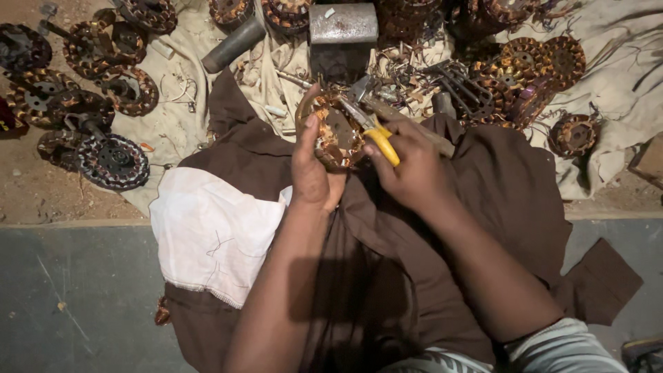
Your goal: The person sits on the floor and uses pliers to pull copper windings and wire out of electric motor stators, working one stator at a time and setting processed stators aside among a large pile of similar units.
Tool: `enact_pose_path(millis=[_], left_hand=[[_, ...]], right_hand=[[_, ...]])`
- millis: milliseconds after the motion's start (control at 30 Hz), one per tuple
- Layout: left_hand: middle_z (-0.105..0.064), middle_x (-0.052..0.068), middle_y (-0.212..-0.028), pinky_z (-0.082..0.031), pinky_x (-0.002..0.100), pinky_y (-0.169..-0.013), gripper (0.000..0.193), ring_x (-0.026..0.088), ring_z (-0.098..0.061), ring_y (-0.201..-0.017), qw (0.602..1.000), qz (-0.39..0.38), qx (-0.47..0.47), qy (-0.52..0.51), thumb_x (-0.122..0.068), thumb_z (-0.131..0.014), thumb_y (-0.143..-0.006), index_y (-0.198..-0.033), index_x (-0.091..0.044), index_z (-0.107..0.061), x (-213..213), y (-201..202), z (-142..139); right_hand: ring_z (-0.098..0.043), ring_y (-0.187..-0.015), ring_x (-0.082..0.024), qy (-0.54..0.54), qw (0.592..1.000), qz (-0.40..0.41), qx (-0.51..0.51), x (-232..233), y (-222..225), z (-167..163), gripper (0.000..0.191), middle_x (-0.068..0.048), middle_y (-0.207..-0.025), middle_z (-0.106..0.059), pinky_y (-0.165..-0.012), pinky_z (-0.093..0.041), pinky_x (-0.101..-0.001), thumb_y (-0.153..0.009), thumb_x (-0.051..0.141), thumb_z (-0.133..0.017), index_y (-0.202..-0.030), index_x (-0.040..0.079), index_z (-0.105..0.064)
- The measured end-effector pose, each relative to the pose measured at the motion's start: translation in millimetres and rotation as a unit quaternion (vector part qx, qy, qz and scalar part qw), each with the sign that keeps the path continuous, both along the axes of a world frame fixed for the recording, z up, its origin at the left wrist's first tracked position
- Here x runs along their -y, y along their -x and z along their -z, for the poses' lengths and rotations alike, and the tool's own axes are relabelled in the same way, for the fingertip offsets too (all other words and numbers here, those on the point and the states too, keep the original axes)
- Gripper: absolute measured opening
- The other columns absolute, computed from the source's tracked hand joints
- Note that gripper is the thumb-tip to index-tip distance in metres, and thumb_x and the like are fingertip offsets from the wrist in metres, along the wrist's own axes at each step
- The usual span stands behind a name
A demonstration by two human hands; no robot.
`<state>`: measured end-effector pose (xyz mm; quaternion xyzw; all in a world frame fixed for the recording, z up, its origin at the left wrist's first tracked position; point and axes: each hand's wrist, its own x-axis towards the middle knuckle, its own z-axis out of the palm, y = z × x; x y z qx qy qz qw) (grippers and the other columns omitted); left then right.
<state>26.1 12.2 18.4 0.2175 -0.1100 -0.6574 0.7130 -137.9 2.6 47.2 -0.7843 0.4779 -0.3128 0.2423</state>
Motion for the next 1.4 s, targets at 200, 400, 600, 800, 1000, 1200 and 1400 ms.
enact_pose_path(millis=[200,400,600,800,1000,1200,1400], left_hand=[[-0.054,0.011,-0.143,-0.049,0.044,-0.113,0.06,0.026,-0.055,-0.133,1.0,-0.004,0.014,-0.003,-0.028,-0.059,-0.101,-0.154,-0.01,-0.041,-0.7,-4.0,-3.9],[-0.055,0.014,-0.143,-0.048,0.044,-0.116,0.066,0.027,-0.056,-0.133,0.999,-0.003,0.039,0.033,-0.027,-0.062,-0.099,-0.158,-0.008,-0.04,-1.7,-7.1,-5.2],[-0.056,0.013,-0.141,-0.05,0.045,-0.112,0.062,0.028,-0.057,-0.131,0.999,0.005,-0.032,0.023,-0.028,-0.057,-0.098,-0.155,-0.009,-0.041,-4.5,-3.6,-2.3],[-0.057,0.013,-0.142,-0.053,0.044,-0.106,0.057,0.028,-0.057,-0.129,0.999,-0.005,-0.043,0.021,-0.027,-0.053,-0.103,-0.156,-0.009,-0.043,-0.6,0.7,3.4],[-0.057,0.013,-0.142,-0.054,0.046,-0.104,0.056,0.029,-0.057,-0.129,0.999,-0.003,-0.042,0.029,-0.028,-0.053,-0.104,-0.156,-0.01,-0.042,-1.0,1.1,5.0],[-0.055,0.011,-0.143,-0.055,0.05,-0.103,0.055,0.029,-0.057,-0.13,0.999,0.014,-0.044,-0.007,-0.031,-0.051,-0.103,-0.154,-0.014,-0.04,-2.4,0.7,-3.6],[-0.054,0.011,-0.144,-0.05,0.049,-0.108,0.055,0.028,-0.055,-0.132,0.999,-0.001,-0.034,-0.003,-0.029,-0.051,-0.103,-0.155,-0.011,-0.041,-0.8,2.1,-3.1]], right_hand=[[-0.062,-0.089,-0.016,-0.145,0.968,-0.05,0.2,1.4,7.2,38.0,0.023,-0.005,-0.096,-0.066,-0.078,-0.049,-0.0314,-0.104,0.016,-0.068,-0.099,-0.007,-0.068],[-0.043,-0.066,-0.012,-0.482,0.775,-0.02,0.408,7.1,26.6,59.8,0.03,0.0,-0.076,-0.051,-0.059,-0.035,-0.0273,-0.106,0.023,-0.068,-0.105,-0.006,-0.068],[-0.059,-0.108,-0.022,-0.152,0.98,-0.1,0.086,11.0,28.3,21.5,0.028,-0.007,-0.12,-0.064,-0.093,-0.047,-0.0362,-0.101,0.021,-0.068,-0.12,0.0,-0.067],[-0.048,-0.127,-0.038,0.108,0.979,-0.039,-0.167,6.4,21.0,-15.2,0.042,-0.011,-0.14,-0.057,-0.105,-0.036,-0.0531,-0.081,0.01,-0.079,-0.122,0.004,-0.067],[-0.049,-0.125,-0.037,0.108,0.979,-0.013,-0.175,3.3,14.9,-12.1,0.041,-0.01,-0.137,-0.057,-0.108,-0.034,-0.0569,-0.082,0.011,-0.081,-0.121,0.004,-0.069],[-0.058,-0.109,-0.038,0.095,0.991,0.009,-0.097,2.4,7.4,-15.2,0.026,-0.015,-0.119,-0.064,-0.093,-0.05,-0.0464,-0.088,0.014,-0.083,-0.107,0.0,-0.072],[-0.066,-0.106,-0.031,0.026,1.0,-0.012,-0.003,2.7,12.8,-2.8,0.024,-0.015,-0.116,-0.068,-0.091,-0.052,-0.0379,-0.095,0.016,-0.075,-0.109,-0.003,-0.072]])
